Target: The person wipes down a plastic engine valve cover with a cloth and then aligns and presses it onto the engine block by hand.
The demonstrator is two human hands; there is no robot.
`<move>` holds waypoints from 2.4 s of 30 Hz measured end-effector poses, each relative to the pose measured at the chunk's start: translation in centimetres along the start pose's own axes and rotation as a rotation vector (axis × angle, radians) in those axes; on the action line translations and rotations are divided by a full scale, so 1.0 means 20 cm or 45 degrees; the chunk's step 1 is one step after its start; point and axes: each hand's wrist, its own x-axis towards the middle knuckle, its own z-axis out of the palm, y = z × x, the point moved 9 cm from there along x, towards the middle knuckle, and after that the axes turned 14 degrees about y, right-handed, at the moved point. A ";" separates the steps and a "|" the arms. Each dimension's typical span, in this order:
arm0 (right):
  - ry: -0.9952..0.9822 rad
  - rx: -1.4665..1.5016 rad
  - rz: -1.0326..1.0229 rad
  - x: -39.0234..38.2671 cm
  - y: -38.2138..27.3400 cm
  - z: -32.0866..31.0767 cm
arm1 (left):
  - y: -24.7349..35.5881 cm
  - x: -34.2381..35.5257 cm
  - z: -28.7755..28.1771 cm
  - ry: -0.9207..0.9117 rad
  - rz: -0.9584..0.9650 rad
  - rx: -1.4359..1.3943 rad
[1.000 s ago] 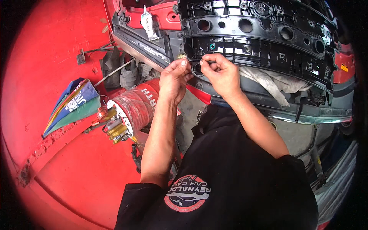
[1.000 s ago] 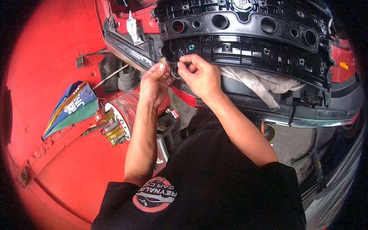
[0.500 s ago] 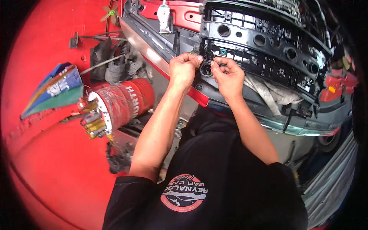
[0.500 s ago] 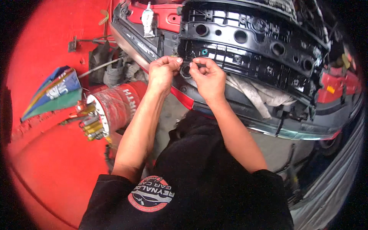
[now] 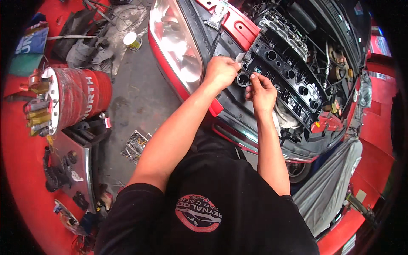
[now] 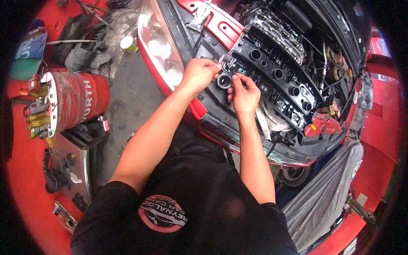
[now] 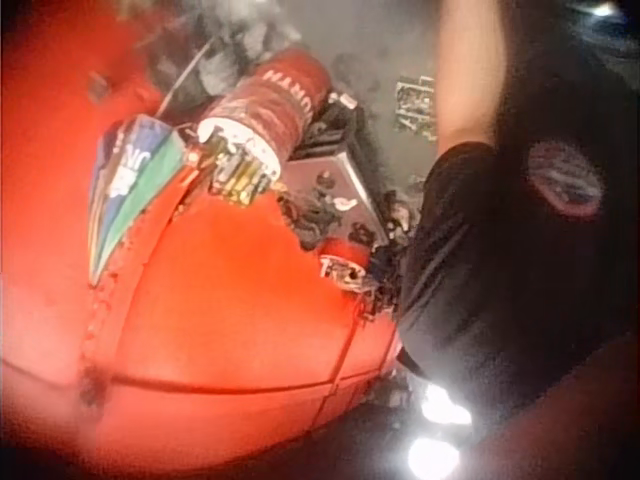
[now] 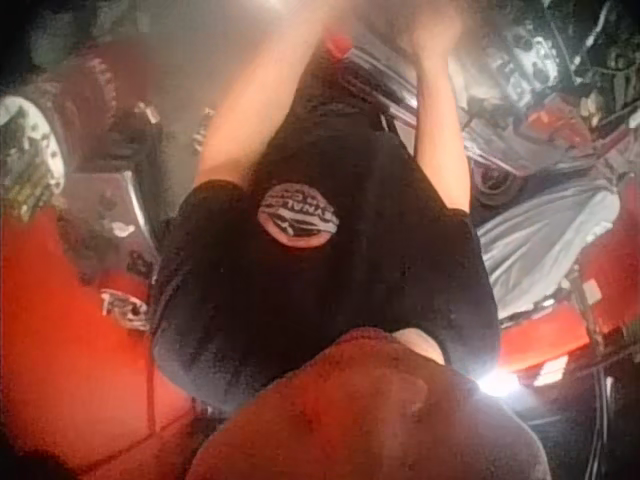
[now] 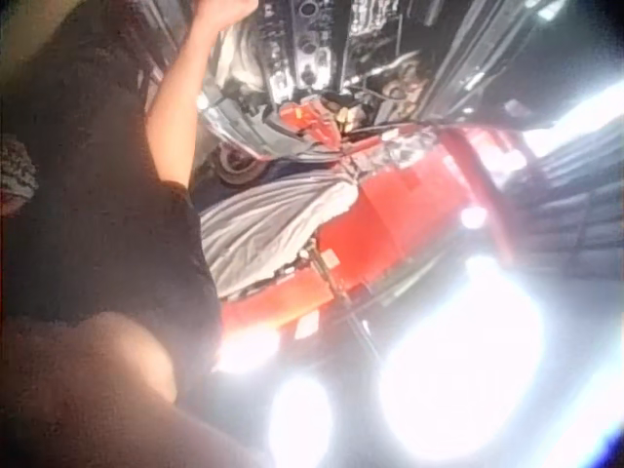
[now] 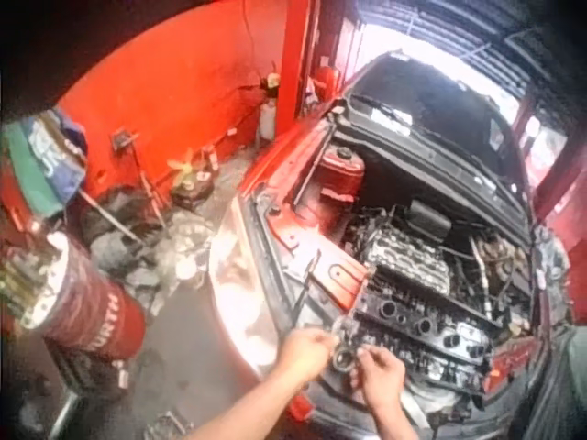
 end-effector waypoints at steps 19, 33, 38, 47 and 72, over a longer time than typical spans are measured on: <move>0.254 -0.060 0.023 -0.03 -0.01 0.00 | 0.06 0.05 0.05 -0.072 0.204 0.229; 0.085 0.066 -0.034 -0.02 0.02 0.01 | 0.15 0.08 -0.13 -0.266 -0.064 0.152; 0.008 0.176 0.061 -0.07 0.06 -0.03 | 0.34 0.21 -0.11 -0.149 0.066 0.291; -0.035 0.298 0.096 -0.06 0.10 -0.03 | 0.38 0.26 0.16 -0.547 0.114 0.632; -0.073 0.241 -0.002 -0.03 0.13 -0.05 | 0.48 0.00 0.07 -0.137 0.541 0.814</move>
